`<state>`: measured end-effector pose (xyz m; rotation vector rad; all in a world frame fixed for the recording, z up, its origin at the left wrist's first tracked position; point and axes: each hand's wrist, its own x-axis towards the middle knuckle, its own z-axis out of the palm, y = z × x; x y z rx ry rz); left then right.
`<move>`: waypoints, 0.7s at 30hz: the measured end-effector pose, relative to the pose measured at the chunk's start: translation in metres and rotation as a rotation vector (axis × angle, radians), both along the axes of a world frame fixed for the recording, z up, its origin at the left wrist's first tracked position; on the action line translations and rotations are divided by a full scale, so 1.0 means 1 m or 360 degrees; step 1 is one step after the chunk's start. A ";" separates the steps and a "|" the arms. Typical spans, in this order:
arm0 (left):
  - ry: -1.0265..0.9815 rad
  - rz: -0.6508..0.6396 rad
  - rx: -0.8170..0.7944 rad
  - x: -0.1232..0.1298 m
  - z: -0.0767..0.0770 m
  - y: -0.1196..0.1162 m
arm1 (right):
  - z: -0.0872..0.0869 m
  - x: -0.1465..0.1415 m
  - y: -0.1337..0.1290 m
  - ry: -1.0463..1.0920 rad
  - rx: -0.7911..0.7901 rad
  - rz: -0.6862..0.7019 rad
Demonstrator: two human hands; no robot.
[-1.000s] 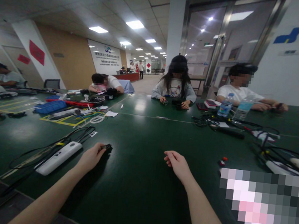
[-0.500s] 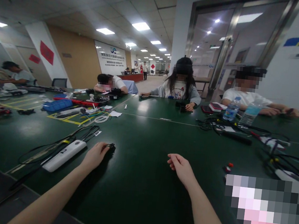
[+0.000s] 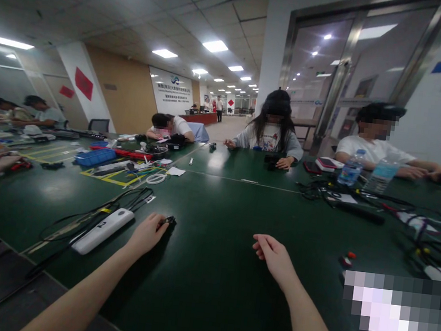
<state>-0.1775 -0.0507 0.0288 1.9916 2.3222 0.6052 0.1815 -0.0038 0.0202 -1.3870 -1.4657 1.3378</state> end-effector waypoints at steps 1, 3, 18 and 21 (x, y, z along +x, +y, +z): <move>0.0026 0.0005 -0.0012 0.001 0.000 0.000 | 0.000 0.000 0.000 -0.0001 0.0003 -0.0002; 0.0088 0.0018 -0.0025 0.002 0.001 0.000 | -0.001 0.000 0.000 -0.0005 0.0009 -0.0007; 0.0250 0.0010 -0.0101 0.006 0.003 0.001 | -0.002 0.000 0.001 -0.0022 0.0010 0.0006; 0.0212 0.0026 -0.0105 0.004 0.003 0.000 | -0.003 0.000 0.002 -0.0016 0.0020 0.0017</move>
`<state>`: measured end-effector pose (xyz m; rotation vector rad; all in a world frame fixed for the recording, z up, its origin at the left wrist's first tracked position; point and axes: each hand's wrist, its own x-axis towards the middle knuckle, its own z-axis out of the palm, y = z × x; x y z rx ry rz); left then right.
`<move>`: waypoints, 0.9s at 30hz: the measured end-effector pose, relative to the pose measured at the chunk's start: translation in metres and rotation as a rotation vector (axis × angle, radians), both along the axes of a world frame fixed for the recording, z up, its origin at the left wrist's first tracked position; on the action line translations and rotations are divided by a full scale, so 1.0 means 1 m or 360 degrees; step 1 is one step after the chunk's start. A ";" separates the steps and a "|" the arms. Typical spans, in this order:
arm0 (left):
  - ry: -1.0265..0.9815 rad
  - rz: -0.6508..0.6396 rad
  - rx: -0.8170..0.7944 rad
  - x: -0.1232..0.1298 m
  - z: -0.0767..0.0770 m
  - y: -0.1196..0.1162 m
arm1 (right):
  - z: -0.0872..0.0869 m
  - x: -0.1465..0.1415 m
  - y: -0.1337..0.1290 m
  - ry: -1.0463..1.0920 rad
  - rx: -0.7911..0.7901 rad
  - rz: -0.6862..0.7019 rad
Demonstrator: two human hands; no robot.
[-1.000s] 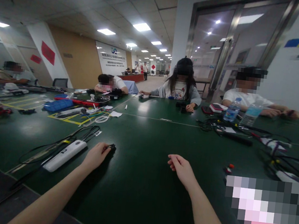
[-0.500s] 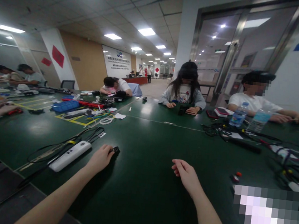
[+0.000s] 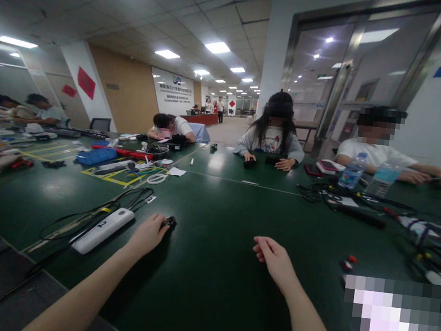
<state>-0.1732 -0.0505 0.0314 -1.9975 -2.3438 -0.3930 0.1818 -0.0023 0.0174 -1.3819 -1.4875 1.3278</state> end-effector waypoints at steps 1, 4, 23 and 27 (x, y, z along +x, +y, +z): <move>-0.0025 0.0002 0.0010 -0.001 0.000 0.000 | 0.000 0.000 0.000 0.0000 0.0005 0.0002; -0.0108 -0.0010 0.0055 -0.003 -0.002 -0.001 | 0.001 0.000 -0.001 -0.0002 0.0001 0.0005; -0.0421 -0.0072 0.0259 -0.015 -0.008 0.002 | 0.007 -0.001 -0.003 -0.0002 -0.0058 -0.0030; -0.0451 -0.0088 0.0269 -0.016 -0.009 0.003 | 0.004 0.000 -0.002 -0.0028 -0.0038 -0.0013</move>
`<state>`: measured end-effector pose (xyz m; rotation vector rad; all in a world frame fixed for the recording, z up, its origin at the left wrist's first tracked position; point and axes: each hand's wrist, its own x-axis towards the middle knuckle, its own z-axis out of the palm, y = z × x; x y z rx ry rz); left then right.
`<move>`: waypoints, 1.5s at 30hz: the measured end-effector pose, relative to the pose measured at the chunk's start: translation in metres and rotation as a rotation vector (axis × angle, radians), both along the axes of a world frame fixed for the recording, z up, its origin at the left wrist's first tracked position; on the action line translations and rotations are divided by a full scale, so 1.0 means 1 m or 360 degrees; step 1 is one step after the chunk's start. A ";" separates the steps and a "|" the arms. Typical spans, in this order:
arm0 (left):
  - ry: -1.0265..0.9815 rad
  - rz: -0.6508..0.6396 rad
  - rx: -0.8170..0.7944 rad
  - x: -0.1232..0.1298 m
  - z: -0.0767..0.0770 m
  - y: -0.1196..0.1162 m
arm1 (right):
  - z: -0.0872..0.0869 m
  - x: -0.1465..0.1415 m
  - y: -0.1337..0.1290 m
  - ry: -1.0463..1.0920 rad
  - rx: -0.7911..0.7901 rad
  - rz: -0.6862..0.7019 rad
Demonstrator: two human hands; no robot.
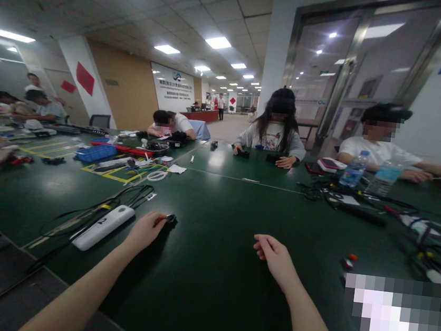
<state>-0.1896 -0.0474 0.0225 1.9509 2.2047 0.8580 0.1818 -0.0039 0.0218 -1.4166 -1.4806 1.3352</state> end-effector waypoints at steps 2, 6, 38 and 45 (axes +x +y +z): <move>0.0003 -0.0003 -0.0003 0.000 -0.001 0.000 | -0.001 0.000 0.000 -0.0004 0.0025 0.0011; -0.0064 -0.0073 0.0004 -0.004 -0.004 0.000 | 0.000 -0.001 -0.001 -0.0011 0.0011 -0.0003; 0.0101 0.0054 -0.0157 0.006 -0.001 -0.003 | 0.000 -0.001 -0.001 0.0004 0.0019 -0.0014; 0.0166 0.0096 -0.0147 0.007 0.001 -0.003 | 0.001 -0.001 -0.001 -0.0008 0.0009 -0.0017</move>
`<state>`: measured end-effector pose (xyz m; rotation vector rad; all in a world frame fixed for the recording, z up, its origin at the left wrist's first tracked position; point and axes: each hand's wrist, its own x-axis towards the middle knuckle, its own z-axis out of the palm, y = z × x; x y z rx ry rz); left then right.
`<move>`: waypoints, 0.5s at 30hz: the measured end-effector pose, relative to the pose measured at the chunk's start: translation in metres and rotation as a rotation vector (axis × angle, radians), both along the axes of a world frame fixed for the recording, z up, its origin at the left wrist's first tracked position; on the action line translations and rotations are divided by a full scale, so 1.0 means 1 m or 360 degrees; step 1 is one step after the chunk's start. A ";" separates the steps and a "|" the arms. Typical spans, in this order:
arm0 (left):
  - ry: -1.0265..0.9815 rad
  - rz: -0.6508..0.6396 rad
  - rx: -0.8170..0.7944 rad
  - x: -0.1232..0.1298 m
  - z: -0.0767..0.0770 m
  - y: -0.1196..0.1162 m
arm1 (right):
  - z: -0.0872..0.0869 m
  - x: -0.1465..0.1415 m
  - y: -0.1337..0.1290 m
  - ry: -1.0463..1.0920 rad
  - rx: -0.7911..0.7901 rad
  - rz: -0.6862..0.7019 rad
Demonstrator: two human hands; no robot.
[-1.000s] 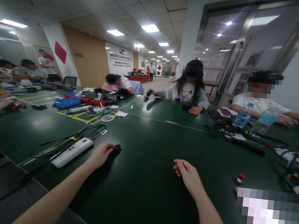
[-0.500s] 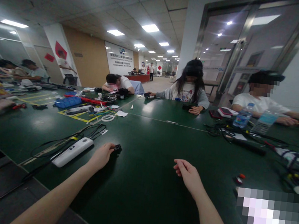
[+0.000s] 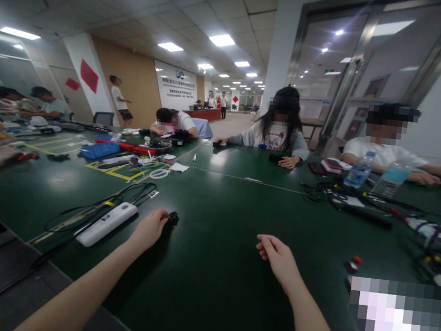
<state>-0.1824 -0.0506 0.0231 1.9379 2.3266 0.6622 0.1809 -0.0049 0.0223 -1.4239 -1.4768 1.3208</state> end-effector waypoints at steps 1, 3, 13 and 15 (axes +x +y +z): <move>0.0012 -0.0007 -0.0010 0.000 0.001 0.000 | 0.000 0.000 0.000 0.0001 -0.0005 -0.0004; 0.0034 -0.0033 -0.0028 0.001 0.001 -0.001 | 0.001 0.000 0.000 -0.0003 -0.0020 -0.0015; 0.0024 -0.0112 -0.0017 -0.001 0.000 -0.001 | 0.002 -0.001 -0.001 -0.0008 -0.0013 -0.0013; 0.0008 -0.0107 -0.0008 0.000 0.001 -0.002 | 0.002 -0.001 -0.001 -0.0004 -0.0009 -0.0016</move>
